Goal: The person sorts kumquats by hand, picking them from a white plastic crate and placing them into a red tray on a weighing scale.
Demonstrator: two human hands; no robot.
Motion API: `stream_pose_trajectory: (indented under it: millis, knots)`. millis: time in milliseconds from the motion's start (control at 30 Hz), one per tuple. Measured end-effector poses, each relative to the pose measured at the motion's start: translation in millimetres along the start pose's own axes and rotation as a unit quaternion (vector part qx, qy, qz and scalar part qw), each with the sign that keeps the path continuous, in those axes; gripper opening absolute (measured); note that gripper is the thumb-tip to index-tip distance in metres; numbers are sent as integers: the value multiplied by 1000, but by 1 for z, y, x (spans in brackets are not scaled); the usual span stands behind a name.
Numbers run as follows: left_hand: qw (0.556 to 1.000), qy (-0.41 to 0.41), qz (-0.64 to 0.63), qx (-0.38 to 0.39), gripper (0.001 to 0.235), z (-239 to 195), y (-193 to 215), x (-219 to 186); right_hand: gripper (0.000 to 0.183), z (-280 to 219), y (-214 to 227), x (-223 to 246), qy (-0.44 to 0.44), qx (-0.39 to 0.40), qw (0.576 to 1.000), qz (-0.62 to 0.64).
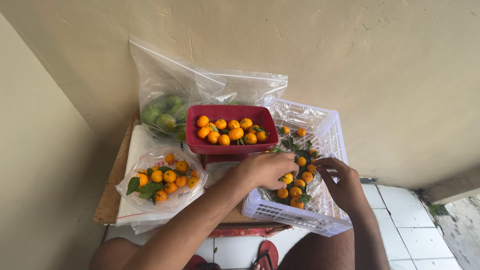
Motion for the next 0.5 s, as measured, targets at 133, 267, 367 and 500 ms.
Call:
stream_pose_trajectory:
  millis: [133, 267, 367, 500]
  knots:
    - [992, -33, -86, -81, 45, -65, 30, -6, 19, 0, -1, 2, -1, 5, 1000, 25]
    - [963, 40, -102, -245, 48, -149, 69, 19, 17, -1, -2, -3, 0, 5, 1000, 15]
    - [944, 137, -46, -296, 41, -177, 87, 54, 18, 1, -4, -11, -29, 21, 999, 12]
    - [938, 279, -38, -203, 43, -186, 80, 82, 18, 2, -9, -23, -58, 35, 998, -7]
Point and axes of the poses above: each hand's wrist, its own z-axis towards the middle knuckle, its own y-axis out of the back of the hand, x = y × z, the point moved 8 cm from there along z, towards the middle knuckle, and after that the axes turned 12 degrees about x, right-handed, at the moved point
